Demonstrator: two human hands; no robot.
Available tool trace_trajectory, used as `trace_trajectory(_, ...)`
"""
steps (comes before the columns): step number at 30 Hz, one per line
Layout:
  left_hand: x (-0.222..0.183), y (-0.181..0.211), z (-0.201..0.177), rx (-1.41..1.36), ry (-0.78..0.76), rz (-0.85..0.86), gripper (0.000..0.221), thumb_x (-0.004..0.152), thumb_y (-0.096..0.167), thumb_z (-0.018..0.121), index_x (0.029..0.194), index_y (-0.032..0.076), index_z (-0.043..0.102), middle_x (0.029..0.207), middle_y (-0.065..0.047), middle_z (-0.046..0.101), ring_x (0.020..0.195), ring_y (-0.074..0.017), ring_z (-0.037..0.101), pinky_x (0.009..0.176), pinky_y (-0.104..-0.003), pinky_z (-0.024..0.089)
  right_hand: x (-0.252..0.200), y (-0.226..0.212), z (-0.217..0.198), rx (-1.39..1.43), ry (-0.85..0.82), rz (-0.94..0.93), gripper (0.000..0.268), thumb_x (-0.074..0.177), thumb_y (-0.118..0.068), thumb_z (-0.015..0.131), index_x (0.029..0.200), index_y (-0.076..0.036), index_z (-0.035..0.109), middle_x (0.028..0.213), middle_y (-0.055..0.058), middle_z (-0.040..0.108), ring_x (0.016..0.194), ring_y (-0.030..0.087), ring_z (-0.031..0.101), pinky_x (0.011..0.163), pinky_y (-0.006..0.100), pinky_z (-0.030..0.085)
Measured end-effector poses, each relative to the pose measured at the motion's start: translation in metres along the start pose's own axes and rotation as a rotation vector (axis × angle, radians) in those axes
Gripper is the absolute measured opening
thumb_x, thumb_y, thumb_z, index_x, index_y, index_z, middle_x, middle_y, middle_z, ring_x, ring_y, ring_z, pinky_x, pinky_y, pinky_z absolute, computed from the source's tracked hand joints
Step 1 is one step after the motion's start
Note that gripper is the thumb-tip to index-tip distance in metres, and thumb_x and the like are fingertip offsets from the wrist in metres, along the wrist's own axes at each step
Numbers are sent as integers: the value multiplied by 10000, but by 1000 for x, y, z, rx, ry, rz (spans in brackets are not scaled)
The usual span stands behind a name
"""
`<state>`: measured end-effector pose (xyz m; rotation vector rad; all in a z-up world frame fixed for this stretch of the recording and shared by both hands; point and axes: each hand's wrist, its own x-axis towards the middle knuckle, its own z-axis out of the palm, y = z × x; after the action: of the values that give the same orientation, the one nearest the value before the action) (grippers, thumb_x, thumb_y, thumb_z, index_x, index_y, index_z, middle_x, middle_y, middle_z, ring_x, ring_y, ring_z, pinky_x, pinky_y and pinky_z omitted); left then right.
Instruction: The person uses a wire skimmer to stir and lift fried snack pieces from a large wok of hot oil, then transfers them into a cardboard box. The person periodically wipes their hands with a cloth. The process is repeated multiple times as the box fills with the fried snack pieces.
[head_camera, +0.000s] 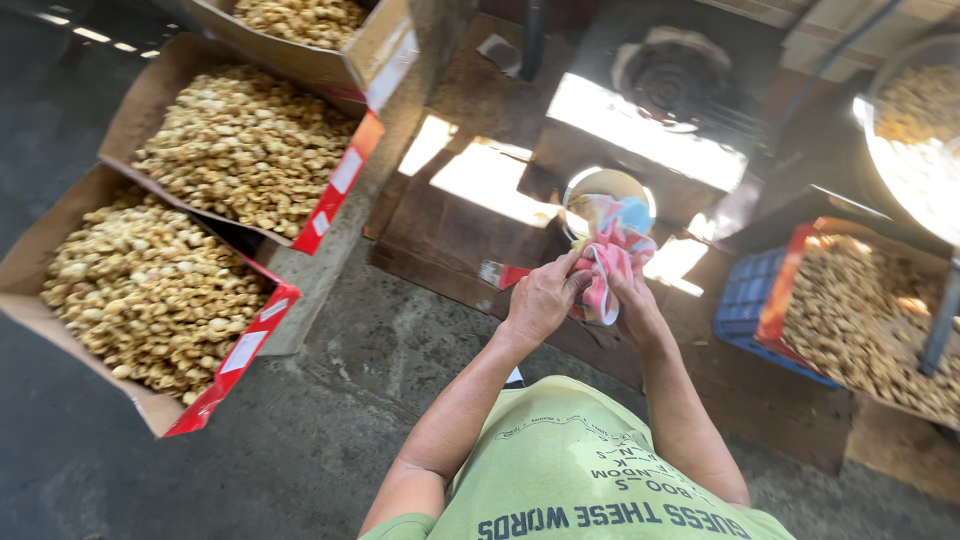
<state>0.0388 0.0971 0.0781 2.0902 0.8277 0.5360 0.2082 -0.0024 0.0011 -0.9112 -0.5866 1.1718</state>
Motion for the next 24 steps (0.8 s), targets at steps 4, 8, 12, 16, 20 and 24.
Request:
trace_trajectory(4,20,-24,-38,-27,37,-4,534,970,291,618,1453,100,492,1244,-202,601,1032,-426,669,864,-502,546,44,-8,51,-197,40,0,828,857,-78,692,1567,-109,267,1406,76,532,1280,206,560,1065,360,486)
trace_trajectory(8,45,-53,-56,-59,123,-22,582,966,205,603,1505,83,421,1354,-224,506,1131,-443,621,945,-496,524,95,-6,78,-335,-6,-11,800,883,-17,700,1584,-50,316,1445,93,522,1320,197,534,1107,353,453)
trace_trajectory(12,85,-84,-70,3,221,44,589,958,148,600,1521,80,442,1340,-211,557,1198,-431,574,1027,-503,471,157,5,92,-281,55,36,879,827,-24,731,1542,-137,233,1461,55,495,1321,166,521,1079,340,454)
trace_trajectory(16,140,-113,-89,83,249,20,566,951,124,595,1505,93,483,1325,-205,573,1198,-419,578,1048,-500,470,231,7,95,-365,-38,46,720,861,-53,738,1500,-68,408,1416,52,568,1281,154,559,1070,344,464)
trace_trajectory(20,205,-128,-118,76,261,-46,549,938,151,636,1464,81,493,1325,-208,572,1167,-434,573,1013,-507,471,316,-8,102,-381,-71,107,536,867,-54,763,1365,-16,566,1252,62,675,1142,161,645,998,347,523)
trace_trajectory(24,264,-136,-148,66,288,-90,533,946,149,632,1461,93,508,1318,-194,576,1143,-428,582,994,-501,483,393,-31,112,-530,-163,64,505,865,-54,749,1345,-39,593,1228,45,687,1125,131,643,990,310,521)
